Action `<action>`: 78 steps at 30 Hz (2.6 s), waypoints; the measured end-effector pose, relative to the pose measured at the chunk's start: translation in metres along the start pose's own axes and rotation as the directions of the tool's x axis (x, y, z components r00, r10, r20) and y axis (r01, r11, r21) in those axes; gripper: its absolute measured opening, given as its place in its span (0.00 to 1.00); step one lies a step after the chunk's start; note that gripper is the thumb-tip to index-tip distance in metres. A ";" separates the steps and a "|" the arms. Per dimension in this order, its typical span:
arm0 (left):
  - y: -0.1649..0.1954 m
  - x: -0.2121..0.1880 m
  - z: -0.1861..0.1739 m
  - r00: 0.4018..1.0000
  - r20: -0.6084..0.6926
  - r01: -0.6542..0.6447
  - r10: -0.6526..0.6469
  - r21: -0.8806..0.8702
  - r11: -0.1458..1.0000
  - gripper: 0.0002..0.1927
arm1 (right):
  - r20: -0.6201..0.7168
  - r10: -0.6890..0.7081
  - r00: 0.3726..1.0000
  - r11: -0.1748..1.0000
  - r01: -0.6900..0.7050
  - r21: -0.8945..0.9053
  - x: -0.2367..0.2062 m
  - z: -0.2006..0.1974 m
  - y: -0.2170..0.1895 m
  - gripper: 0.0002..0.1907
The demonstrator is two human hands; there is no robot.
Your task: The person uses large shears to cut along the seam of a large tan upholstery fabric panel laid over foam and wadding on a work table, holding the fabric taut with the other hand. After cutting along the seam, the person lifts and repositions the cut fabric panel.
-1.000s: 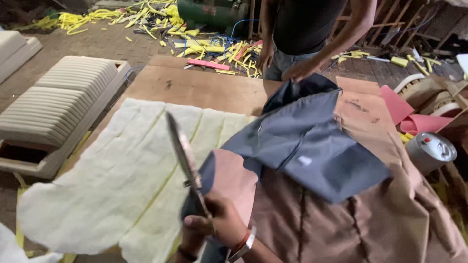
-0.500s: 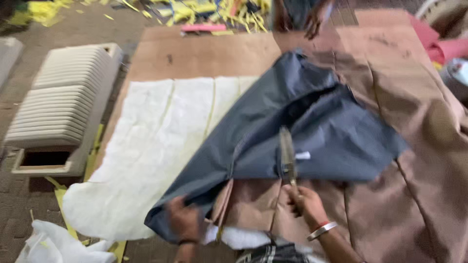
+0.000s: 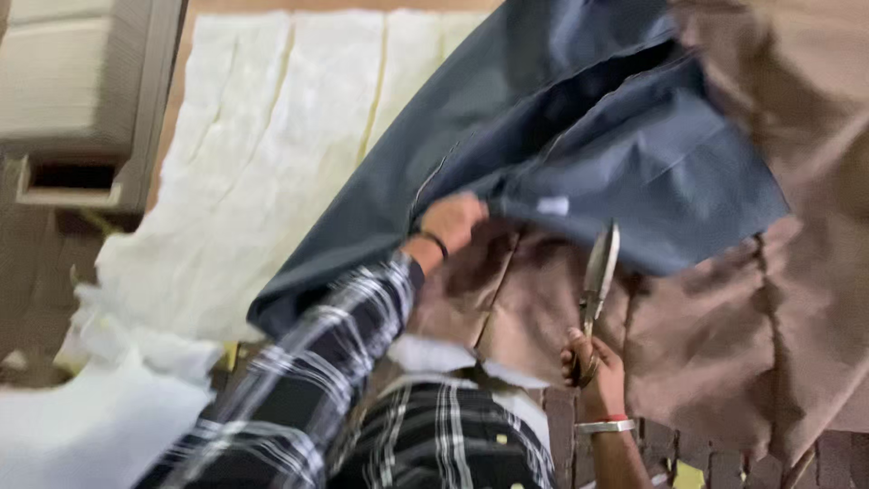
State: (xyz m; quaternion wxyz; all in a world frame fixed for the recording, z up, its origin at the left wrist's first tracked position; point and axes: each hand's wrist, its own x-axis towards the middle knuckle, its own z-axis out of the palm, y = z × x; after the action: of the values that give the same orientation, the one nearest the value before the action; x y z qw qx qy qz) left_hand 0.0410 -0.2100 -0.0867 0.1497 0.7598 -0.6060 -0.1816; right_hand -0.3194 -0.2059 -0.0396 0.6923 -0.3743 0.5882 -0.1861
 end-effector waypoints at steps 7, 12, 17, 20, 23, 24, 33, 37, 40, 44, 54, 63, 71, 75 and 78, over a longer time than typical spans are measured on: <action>-0.209 -0.062 -0.209 0.463 -0.803 0.297 -0.374 -0.257 0.919 0.15 | -0.025 0.020 0.999 0.998 -0.018 0.060 -0.041 0.045 0.072 0.13; -0.360 -0.117 -0.326 0.219 -0.747 0.170 -0.628 -0.604 0.778 0.15 | -0.121 0.037 0.992 0.999 -0.036 0.007 -0.060 0.084 0.103 0.13; -0.401 -0.110 -0.336 0.395 -0.685 0.346 -0.612 -0.506 0.790 0.21 | -0.230 -0.159 0.960 0.986 0.143 -0.086 -0.118 0.142 0.134 0.13; -0.349 -0.125 -0.283 0.546 -0.787 0.326 -0.287 -0.115 0.938 0.29 | -0.269 0.108 0.957 0.984 -0.064 0.169 -0.148 0.177 0.152 0.15; -0.263 -0.178 -0.176 0.899 -0.423 -0.076 0.115 0.108 0.991 0.37 | -0.311 0.160 0.937 0.984 -0.126 0.127 -0.162 0.200 0.172 0.11; -0.233 -0.200 -0.144 0.963 -0.222 -0.116 0.150 0.155 0.981 0.40 | -0.299 0.164 0.940 0.978 -0.116 0.171 -0.168 0.200 0.178 0.12; -0.204 -0.214 -0.051 0.993 -0.027 0.115 -0.113 0.083 0.990 0.47 | -0.245 0.230 0.942 0.940 -0.150 0.307 -0.169 0.210 0.239 0.15; -0.235 -0.225 -0.073 0.885 -0.013 0.444 -0.466 0.324 0.835 0.51 | -0.262 0.237 0.936 0.942 -0.155 0.298 -0.181 0.223 0.246 0.15; -0.261 -0.242 -0.088 0.687 -0.234 0.726 -0.688 0.193 0.660 0.61 | -0.230 0.200 0.952 0.928 -0.109 0.356 -0.182 0.232 0.243 0.12; -0.296 -0.260 -0.094 0.609 -0.169 0.760 -0.775 -0.152 0.631 0.41 | -0.183 0.220 0.958 0.890 -0.121 0.439 -0.178 0.239 0.231 0.12; -0.408 -0.333 -0.188 0.715 -0.483 0.478 -0.505 -0.190 0.858 0.16 | -0.145 0.181 0.973 0.928 -0.120 0.352 -0.215 0.244 0.230 0.12; -0.330 -0.298 -0.141 0.700 -0.684 0.323 -0.205 0.048 0.945 0.25 | -0.218 0.210 0.953 0.956 -0.153 0.252 -0.241 0.223 0.265 0.13; -0.150 -0.321 -0.008 0.877 0.004 -0.446 0.481 -0.370 0.815 0.08 | -0.251 0.136 0.958 0.987 -0.110 0.115 -0.245 0.190 0.332 0.13; -0.118 -0.327 0.028 0.830 0.331 -0.441 0.449 -0.104 0.892 0.40 | -0.283 0.017 0.959 0.978 0.043 0.203 -0.243 0.157 0.381 0.09; -0.125 -0.321 0.010 0.802 0.436 -0.395 0.409 -0.129 0.910 0.43 | -0.258 0.020 0.966 0.966 0.048 0.255 -0.242 0.143 0.389 0.07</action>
State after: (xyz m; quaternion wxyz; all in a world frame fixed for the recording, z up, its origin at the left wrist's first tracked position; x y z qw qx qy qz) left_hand 0.0808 0.1302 -0.1209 0.0511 0.5480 -0.7681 -0.3274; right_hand -0.3121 0.2582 -0.1589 0.6515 -0.2574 0.6411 -0.3135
